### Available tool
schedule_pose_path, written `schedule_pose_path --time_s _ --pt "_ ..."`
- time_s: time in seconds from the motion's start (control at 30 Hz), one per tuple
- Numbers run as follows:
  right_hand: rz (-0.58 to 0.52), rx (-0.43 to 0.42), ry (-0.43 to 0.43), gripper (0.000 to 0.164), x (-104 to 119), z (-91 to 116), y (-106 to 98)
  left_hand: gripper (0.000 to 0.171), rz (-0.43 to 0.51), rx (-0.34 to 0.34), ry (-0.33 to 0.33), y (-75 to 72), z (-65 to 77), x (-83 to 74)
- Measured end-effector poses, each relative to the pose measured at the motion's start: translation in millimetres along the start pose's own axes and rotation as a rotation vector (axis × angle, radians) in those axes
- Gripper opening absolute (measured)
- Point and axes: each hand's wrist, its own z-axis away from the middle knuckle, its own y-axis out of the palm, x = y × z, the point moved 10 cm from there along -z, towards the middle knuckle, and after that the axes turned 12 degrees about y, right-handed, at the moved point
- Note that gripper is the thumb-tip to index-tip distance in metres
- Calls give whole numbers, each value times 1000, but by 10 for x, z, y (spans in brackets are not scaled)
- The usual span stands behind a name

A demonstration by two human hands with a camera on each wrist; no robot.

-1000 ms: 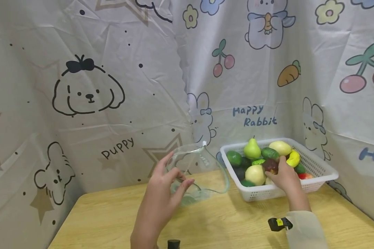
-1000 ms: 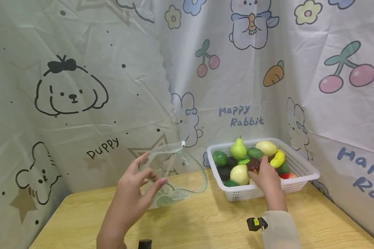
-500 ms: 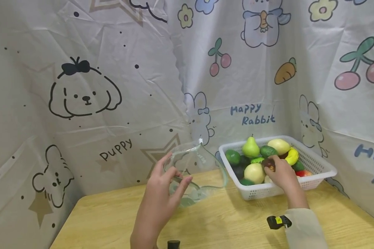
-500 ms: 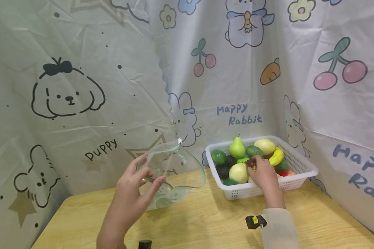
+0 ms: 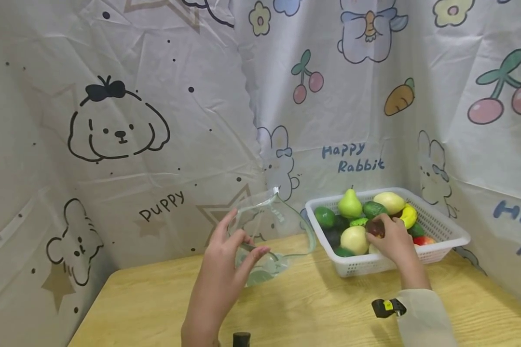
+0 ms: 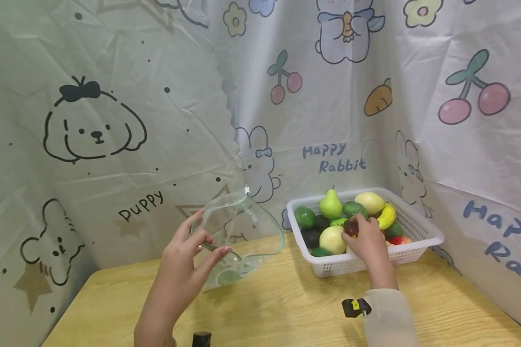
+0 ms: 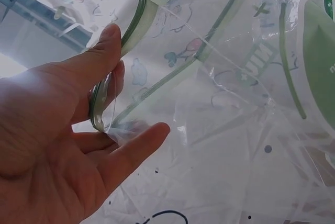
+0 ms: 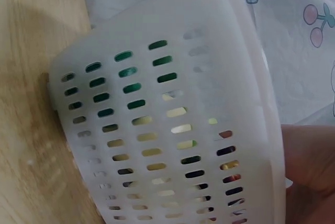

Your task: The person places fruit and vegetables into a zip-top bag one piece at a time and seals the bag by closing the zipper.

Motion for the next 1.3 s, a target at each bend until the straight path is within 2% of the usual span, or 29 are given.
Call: schedule_pose_path --time_s 0.23,0.4,0.57,0.7,0.83,0.9,1.0,1.1,1.17,1.3 --pt "14 -13 43 46 -24 -6 14 26 2 3 4 10 -3 -10" --pt "6 15 85 57 -23 -11 7 27 -8 15 -6 17 -5 -9" --pt "-105 -2 52 67 135 27 -156 26 -24 12 2 4 -13 -16" --pt "-250 -15 -56 68 437 100 -315 25 -26 12 5 0 -21 -11" --pt "-398 1 -216 57 864 269 -470 25 -20 20 -7 10 -21 6" --pt "-472 26 -295 52 1077 395 -544 25 -19 22 -9 16 -23 9" --pt "-557 113 -437 48 1406 631 -599 25 -20 22 -8 9 -22 4" --pt "-547 250 -580 49 1684 882 -534 25 -23 16 1 -1 -28 -6" --pt "-487 327 -647 48 1810 1012 -431 26 -19 7 6 -12 -31 -9" --pt "-350 381 -669 46 1897 1104 -217 25 3 -14 4 -40 -23 -3"
